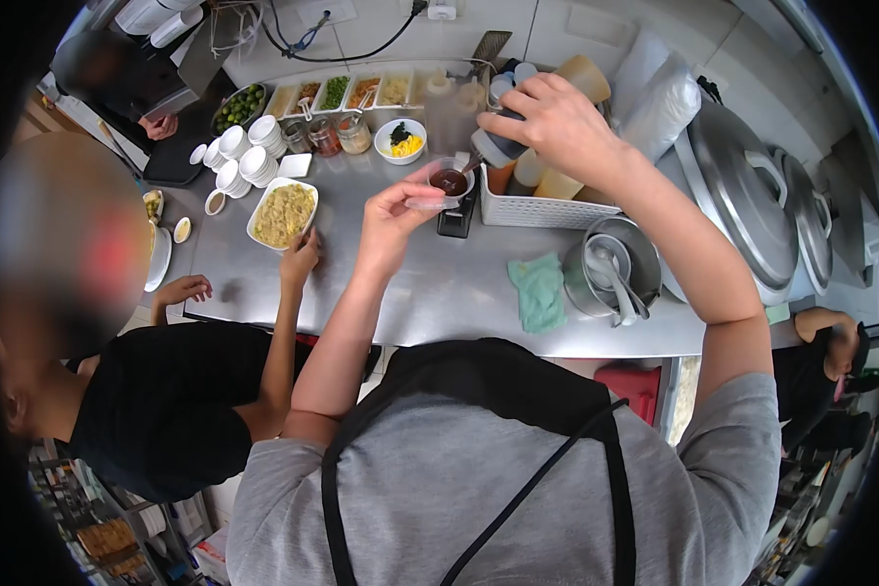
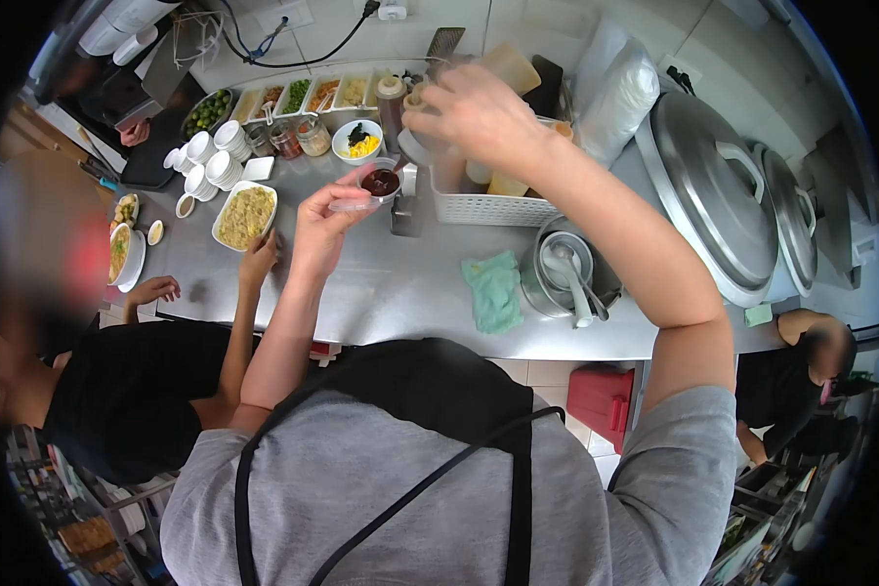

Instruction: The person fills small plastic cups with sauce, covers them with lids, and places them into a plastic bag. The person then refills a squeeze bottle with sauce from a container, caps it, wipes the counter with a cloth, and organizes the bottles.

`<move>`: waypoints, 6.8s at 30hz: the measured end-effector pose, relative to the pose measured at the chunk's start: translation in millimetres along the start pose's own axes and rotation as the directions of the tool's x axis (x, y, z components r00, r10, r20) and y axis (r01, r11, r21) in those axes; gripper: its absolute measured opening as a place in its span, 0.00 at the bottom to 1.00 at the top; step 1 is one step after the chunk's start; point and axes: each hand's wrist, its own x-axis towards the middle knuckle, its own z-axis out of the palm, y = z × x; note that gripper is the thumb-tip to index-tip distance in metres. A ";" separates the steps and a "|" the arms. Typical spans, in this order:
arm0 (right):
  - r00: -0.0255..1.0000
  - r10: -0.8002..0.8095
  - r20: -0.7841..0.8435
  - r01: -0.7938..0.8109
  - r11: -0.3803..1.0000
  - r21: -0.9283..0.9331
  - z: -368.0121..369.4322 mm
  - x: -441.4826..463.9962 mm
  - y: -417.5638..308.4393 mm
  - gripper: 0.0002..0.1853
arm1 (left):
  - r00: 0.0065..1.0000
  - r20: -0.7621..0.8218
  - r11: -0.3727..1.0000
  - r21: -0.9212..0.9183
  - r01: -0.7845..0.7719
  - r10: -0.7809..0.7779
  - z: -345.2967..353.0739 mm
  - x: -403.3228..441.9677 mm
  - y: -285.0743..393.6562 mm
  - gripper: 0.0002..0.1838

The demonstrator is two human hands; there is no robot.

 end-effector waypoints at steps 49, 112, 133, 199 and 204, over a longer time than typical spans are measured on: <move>0.817 0.424 0.391 -0.379 -0.116 0.918 38.3 4.2 -88.5 0.42 | 0.996 0.058 0.979 -0.188 0.074 -0.064 -13.7 -17.4 17.2 0.06; 0.623 0.696 0.356 -0.519 0.028 0.854 158.1 53.9 -84.5 0.40 | 0.950 0.311 0.353 0.893 -0.280 -0.034 -150.8 182.5 94.1 0.05; 0.509 0.856 0.091 -0.426 0.159 0.891 103.5 8.6 -91.4 0.36 | 0.865 0.238 0.885 0.273 0.376 -0.441 -66.9 56.3 3.4 0.23; 0.070 0.853 0.517 -0.425 -0.443 0.789 11.5 -196.2 5.2 0.14 | 0.636 0.745 0.422 0.519 -0.743 0.203 299.7 298.1 12.1 0.08; 0.023 0.872 0.489 -0.399 -0.441 0.804 31.5 -202.5 2.8 0.13 | 0.742 0.589 0.598 0.481 -0.640 0.321 301.5 311.0 -15.9 0.08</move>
